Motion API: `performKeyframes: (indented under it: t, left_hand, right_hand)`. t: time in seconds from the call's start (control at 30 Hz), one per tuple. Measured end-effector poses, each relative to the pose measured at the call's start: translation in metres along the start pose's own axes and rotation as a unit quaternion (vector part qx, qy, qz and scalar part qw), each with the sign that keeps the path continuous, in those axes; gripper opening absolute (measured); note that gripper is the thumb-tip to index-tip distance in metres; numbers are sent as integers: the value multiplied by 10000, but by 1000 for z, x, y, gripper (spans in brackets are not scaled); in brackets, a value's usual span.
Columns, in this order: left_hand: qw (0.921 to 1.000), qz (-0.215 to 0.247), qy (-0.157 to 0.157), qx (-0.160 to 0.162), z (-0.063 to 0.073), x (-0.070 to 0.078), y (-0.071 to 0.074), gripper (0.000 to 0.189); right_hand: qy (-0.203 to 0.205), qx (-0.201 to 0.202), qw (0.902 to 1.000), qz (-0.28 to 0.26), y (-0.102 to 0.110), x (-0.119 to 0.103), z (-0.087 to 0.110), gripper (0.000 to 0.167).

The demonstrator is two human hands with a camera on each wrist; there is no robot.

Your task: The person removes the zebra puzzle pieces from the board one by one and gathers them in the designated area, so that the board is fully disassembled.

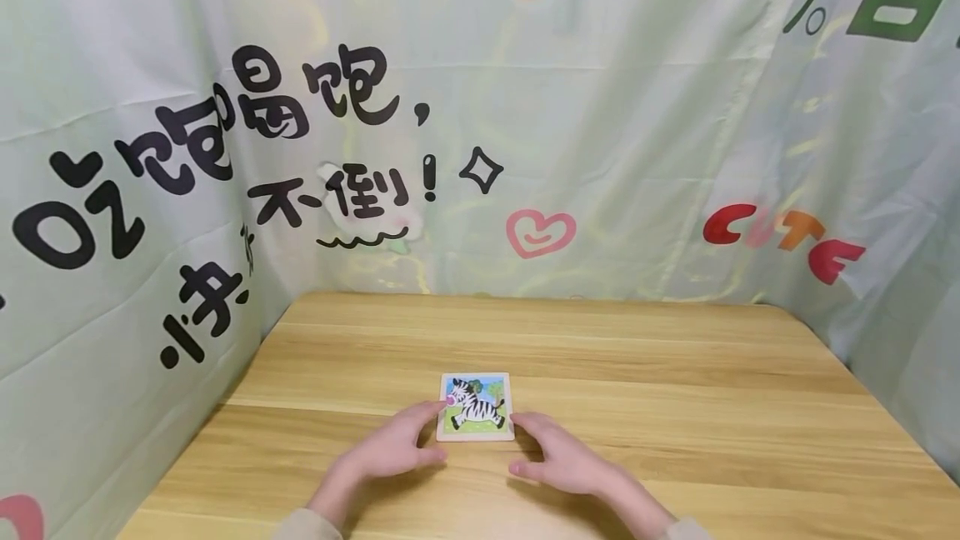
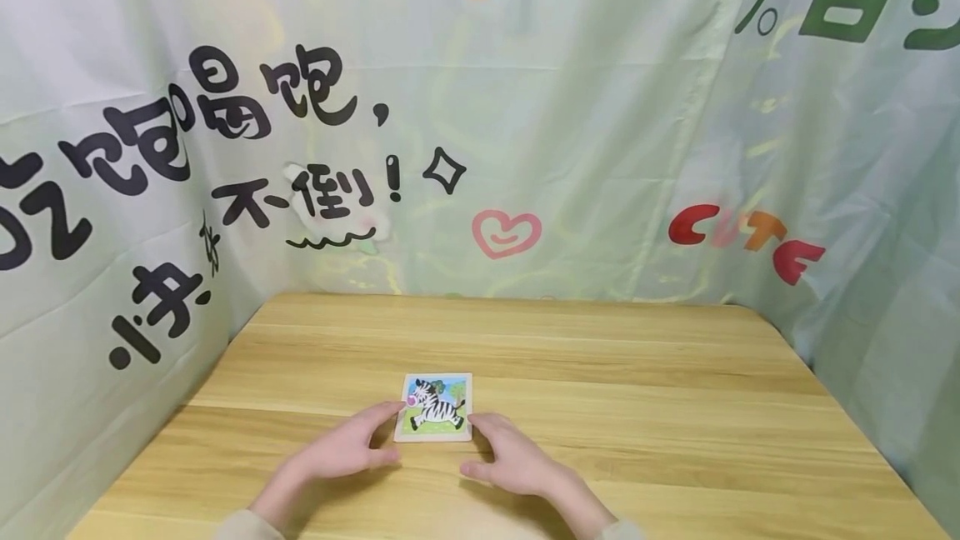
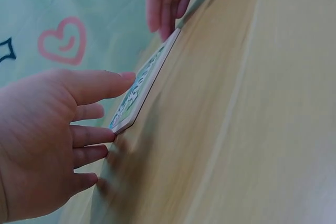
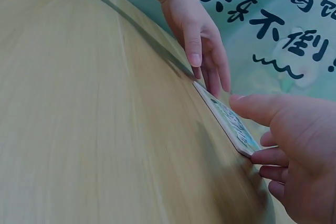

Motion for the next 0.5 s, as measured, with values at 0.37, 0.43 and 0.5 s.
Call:
performKeyframes:
  t: [0.37,0.43,0.5]
  left_hand:
    - [9978,-566,-223,-270,-13,26,-22,78]
    - [9969,-686,-264,-294,-14,31,-25,77]
    - [9957,-810,-317,-323,-15,36,-28,76]
  right_hand:
    - [10,177,9990,401,18,12,35,70]
    - [37,246,9985,493,20,13,41,69]
    - [3,274,9984,501,22,15,46,69]
Point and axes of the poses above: each hand's wrist, its own z-axis away from the middle knuckle, its own y-axis out of the back of the hand, x = y × z, the point moved 3 cm from there along -z, towards the middle knuckle, and after that the axes turned 3 degrees about x, right-handed, at the moved point
